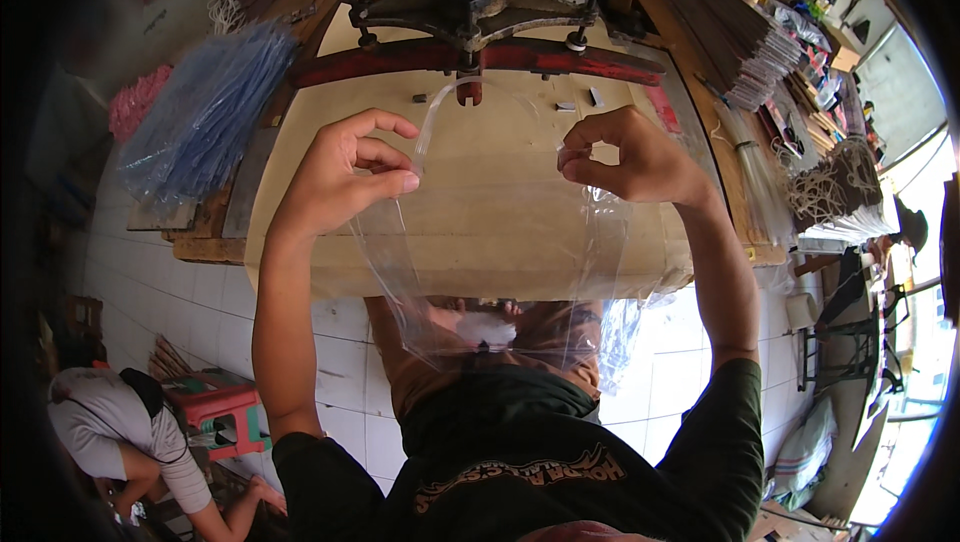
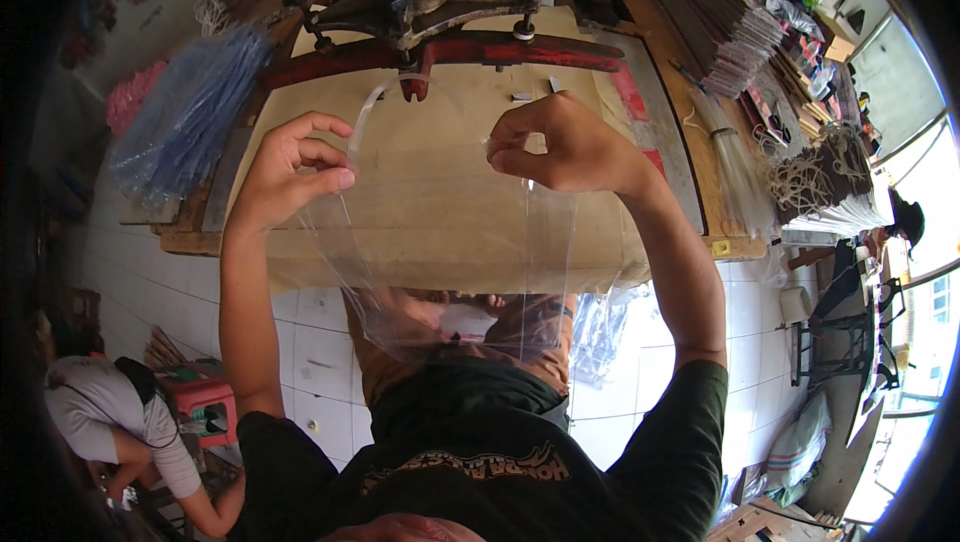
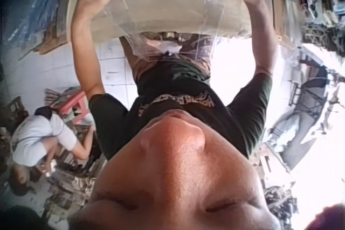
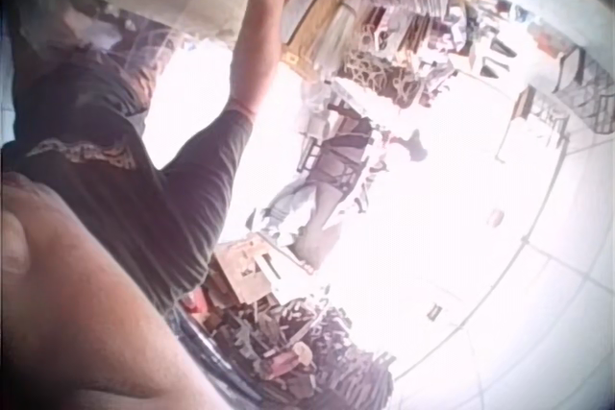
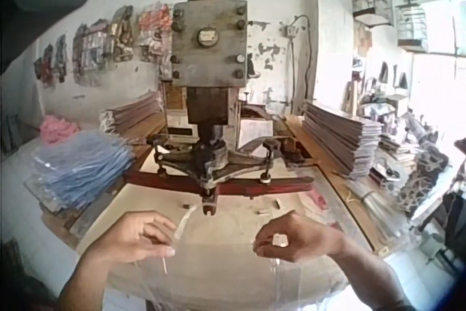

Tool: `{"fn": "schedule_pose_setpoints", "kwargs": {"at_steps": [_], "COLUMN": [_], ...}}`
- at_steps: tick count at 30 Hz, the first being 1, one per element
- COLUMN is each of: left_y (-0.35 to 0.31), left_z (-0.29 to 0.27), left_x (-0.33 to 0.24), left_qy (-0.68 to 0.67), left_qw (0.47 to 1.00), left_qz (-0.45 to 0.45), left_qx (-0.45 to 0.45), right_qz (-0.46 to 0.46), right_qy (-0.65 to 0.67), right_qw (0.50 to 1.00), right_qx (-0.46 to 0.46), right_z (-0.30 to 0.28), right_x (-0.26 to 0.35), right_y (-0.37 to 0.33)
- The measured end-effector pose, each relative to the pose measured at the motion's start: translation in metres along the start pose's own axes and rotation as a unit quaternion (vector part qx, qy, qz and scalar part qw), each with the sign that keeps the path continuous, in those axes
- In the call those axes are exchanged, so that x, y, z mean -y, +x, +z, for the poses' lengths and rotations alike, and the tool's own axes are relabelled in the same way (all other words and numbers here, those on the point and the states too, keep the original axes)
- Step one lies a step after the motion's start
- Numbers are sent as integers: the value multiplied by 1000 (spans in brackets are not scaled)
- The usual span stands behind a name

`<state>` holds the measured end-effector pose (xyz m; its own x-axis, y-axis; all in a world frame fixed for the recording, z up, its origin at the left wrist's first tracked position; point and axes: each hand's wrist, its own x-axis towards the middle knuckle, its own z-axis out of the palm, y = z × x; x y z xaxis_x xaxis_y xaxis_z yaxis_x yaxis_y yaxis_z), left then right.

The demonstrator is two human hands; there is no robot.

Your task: The person places a small white component into a clear plastic bag, aligns the opening of the bag under a manual heat-sealing machine, and presses the handle down to seal the bag.

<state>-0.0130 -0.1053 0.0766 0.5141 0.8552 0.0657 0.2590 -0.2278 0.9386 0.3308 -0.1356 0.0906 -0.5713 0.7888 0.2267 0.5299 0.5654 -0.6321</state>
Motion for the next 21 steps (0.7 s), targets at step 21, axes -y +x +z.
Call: {"fn": "schedule_pose_setpoints", "kwargs": {"at_steps": [21], "left_y": [5], "left_z": [-2], "left_x": [0], "left_qy": [45], "left_qw": [996], "left_qz": [53], "left_qx": [48], "right_qz": [29], "right_qy": [77], "right_qw": [996], "right_qx": [23], "right_z": [-9], "right_x": [8], "right_y": [10]}}
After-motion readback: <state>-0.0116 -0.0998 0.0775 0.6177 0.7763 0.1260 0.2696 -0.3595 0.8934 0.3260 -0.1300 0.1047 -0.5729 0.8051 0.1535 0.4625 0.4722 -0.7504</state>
